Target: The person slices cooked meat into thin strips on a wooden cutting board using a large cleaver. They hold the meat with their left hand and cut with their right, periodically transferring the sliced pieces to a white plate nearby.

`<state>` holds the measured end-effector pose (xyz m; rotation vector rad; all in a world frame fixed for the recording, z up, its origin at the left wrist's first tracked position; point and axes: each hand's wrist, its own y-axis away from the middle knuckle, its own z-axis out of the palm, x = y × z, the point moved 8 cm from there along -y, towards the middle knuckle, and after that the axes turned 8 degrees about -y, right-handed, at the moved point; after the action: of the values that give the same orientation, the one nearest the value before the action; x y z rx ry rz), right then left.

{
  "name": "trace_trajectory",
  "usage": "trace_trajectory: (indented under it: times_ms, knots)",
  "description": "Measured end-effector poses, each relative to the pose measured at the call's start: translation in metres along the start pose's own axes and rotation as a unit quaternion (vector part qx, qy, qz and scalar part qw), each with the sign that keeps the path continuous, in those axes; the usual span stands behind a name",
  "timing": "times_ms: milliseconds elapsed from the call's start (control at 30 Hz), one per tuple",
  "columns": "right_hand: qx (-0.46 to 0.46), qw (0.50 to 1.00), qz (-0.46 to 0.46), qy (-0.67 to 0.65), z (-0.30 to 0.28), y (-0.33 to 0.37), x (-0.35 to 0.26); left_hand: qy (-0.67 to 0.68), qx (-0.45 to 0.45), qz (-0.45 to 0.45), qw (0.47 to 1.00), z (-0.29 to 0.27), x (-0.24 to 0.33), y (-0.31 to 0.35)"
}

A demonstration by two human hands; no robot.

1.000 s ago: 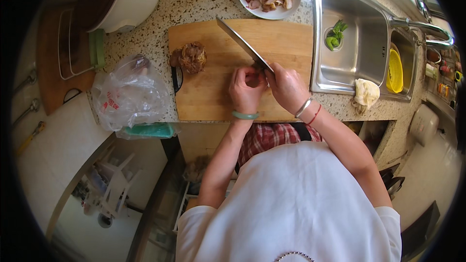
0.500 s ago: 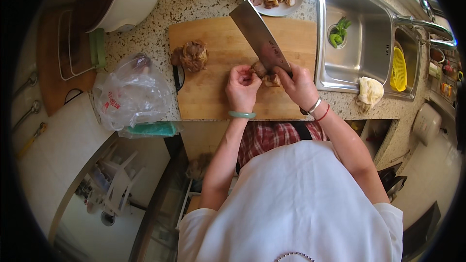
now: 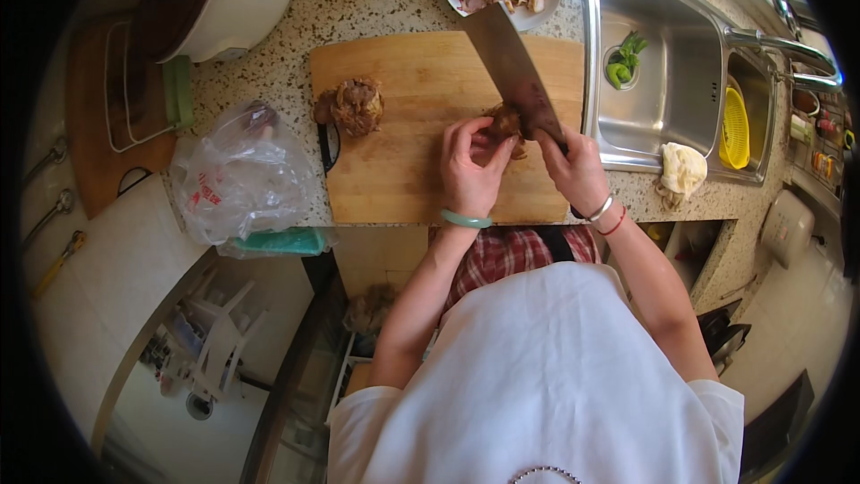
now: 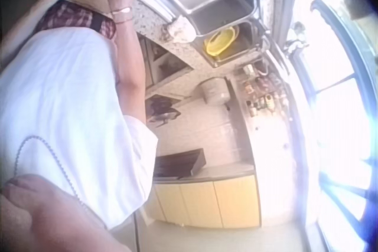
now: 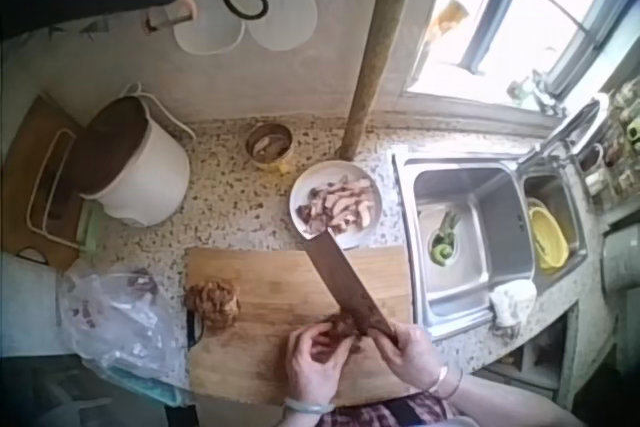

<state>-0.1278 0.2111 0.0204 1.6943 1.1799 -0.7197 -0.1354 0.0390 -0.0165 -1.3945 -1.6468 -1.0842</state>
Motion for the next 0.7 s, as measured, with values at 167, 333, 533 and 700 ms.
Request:
trace_trajectory:
  times_ms: [167, 333, 533, 700]
  knots:
    - [0.014, 0.981, 0.142, -0.134, -0.013, 0.020, 0.037, -0.076, -0.024, 0.035, 0.996, 0.015, 0.024, 0.000]
    - [0.025, 0.987, 0.127, -0.101, -0.026, 0.029, 0.034, 0.012, -0.014, -0.017, 1.000, 0.024, 0.019, 0.004]
    - [0.015, 0.993, -0.065, 0.101, -0.048, 0.046, 0.013, 0.024, -0.015, -0.021, 0.999, 0.029, 0.012, 0.006]
    - [0.010, 0.977, -0.148, 0.152, -0.040, 0.069, 0.005, 0.063, -0.021, -0.033, 0.997, 0.036, 0.002, 0.008]
